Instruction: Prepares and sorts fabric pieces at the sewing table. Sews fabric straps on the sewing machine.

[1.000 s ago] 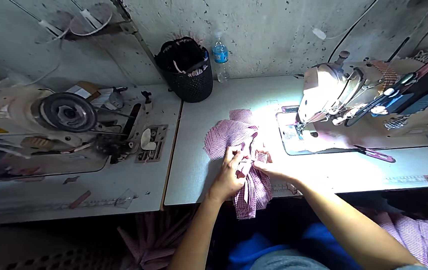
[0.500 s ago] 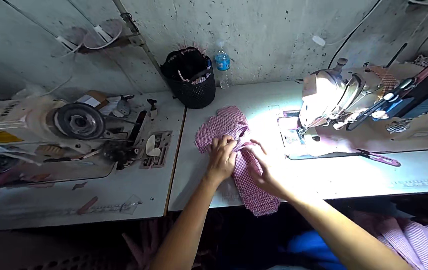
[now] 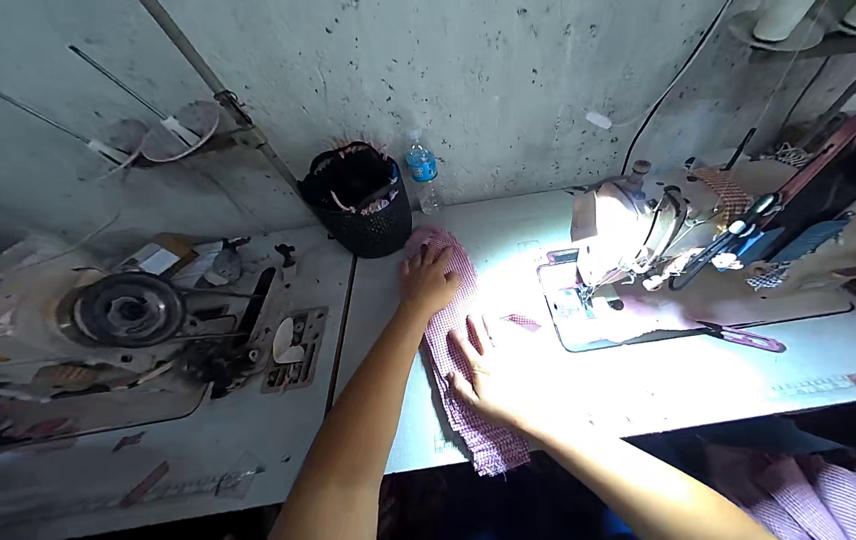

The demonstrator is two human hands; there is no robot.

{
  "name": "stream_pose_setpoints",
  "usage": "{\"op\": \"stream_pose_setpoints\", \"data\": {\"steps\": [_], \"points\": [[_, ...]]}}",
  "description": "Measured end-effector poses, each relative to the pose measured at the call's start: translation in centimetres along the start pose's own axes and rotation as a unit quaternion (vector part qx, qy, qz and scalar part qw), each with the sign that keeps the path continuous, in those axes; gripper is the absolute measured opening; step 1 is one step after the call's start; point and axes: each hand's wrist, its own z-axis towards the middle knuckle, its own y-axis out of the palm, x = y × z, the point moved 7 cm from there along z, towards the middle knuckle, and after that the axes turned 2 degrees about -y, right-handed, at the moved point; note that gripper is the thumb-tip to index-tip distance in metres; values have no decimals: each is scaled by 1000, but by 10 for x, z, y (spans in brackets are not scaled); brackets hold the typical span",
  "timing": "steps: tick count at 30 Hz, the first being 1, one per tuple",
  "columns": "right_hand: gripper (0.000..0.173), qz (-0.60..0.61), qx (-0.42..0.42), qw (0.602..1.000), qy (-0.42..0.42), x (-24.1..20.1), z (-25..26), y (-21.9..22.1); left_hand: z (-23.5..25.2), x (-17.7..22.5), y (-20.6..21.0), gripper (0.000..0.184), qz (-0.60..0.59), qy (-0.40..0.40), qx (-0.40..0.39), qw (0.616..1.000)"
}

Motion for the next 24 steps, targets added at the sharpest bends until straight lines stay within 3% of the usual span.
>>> {"op": "stream_pose_setpoints", "data": {"steps": [5, 7, 10, 12, 14, 17, 19, 21, 24], "points": [[66, 23, 11, 1000, -6, 1, -1, 0, 44, -9, -7, 50, -21, 5, -62, 998], [66, 38, 13, 999, -10, 2, -3, -1, 49, -8, -12, 48, -31, 13, -53, 998], [61, 53, 48, 997, -32, 9, -14, -11, 30, -2, -34, 45, -99, 43, 49, 993], [53, 92, 86, 990, -69, 11, -28, -14, -2, 7, -52, 38, -123, 95, 151, 976], [44, 145, 99, 977, -122, 7, -46, -14, -47, 22, -60, 32, -128, 151, 202, 959], [39, 199, 113, 959, -165, 4, -70, -9, -113, 36, -33, 31, -158, 178, 128, 963], [42, 201, 100, 961, -159, 4, -75, -8, -141, 33, -2, 48, -140, 150, 36, 978], [42, 159, 103, 969, -158, -4, -69, -8, -148, 21, 22, 55, -91, 135, -22, 986], [37, 82, 131, 977, -149, -24, -49, 4, -130, 1, 27, 54, -84, 164, -6, 983]]}}
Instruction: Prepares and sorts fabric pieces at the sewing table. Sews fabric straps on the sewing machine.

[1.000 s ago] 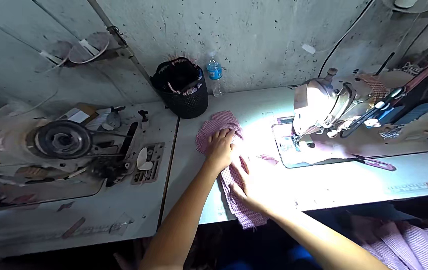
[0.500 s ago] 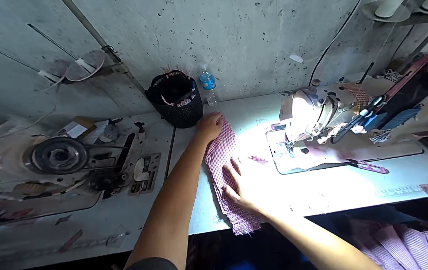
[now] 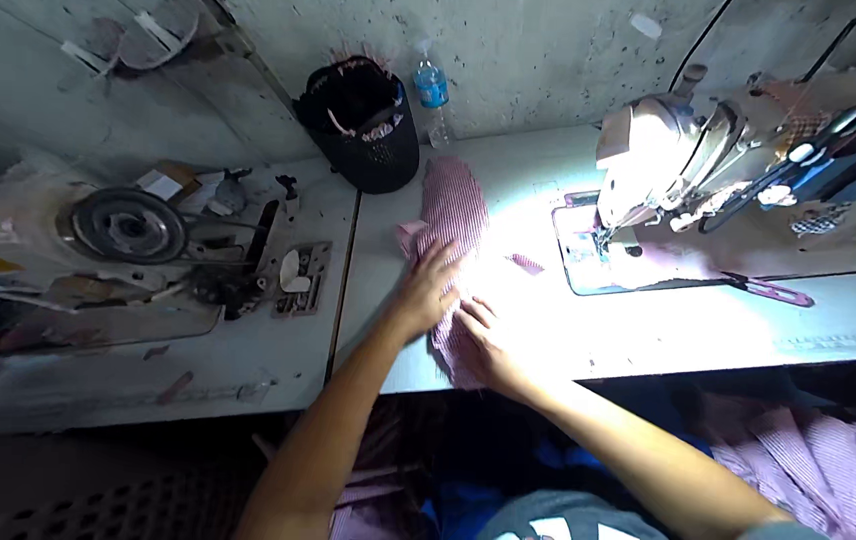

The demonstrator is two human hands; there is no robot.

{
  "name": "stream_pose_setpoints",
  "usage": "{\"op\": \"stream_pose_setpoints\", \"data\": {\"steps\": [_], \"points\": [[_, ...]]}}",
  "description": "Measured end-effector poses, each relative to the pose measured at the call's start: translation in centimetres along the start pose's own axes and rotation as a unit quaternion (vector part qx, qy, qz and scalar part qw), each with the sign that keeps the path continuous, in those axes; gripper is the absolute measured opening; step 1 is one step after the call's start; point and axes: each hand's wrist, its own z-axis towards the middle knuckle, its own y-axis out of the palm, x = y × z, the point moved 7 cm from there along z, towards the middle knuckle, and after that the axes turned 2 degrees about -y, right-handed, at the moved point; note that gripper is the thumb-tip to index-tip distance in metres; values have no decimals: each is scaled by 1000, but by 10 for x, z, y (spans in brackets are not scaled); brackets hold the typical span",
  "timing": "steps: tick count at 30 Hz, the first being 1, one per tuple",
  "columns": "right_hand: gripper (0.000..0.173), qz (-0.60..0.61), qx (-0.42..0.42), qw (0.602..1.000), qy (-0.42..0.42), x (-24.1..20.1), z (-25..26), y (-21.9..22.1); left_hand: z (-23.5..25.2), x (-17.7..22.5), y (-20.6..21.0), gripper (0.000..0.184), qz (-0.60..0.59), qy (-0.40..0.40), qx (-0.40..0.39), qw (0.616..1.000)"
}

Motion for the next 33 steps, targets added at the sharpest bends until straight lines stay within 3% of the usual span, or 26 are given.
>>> {"op": "stream_pose_setpoints", "data": {"steps": [4, 8, 13, 18, 23, 27, 30, 33], "points": [[40, 21, 7, 1000, 9, 5, 5, 4, 5, -3, -16, 54, 7, 14, 6, 1000], [48, 137, 36, 988, 65, 26, -44, -36, -32, 20, -39, 31, -108, 80, 127, 983], [29, 175, 137, 966, 130, 38, -111, -89, -47, 22, -33, 15, -125, 79, 97, 984], [29, 74, 170, 973, 139, 42, -146, -125, -20, 26, -43, 21, -70, 122, 33, 990], [29, 48, 195, 963, 179, 51, -181, -141, 1, 31, -43, 1, -43, 131, -6, 991], [30, 39, 209, 957, 198, 50, -203, -149, 14, 23, -43, 8, -102, 135, -2, 986], [29, 18, 226, 953, 198, 51, -211, -159, 21, 25, -59, 16, -148, 135, 69, 977], [26, -7, 241, 954, 179, 47, -206, -168, 11, 52, -93, 27, -157, 144, 154, 965]]}}
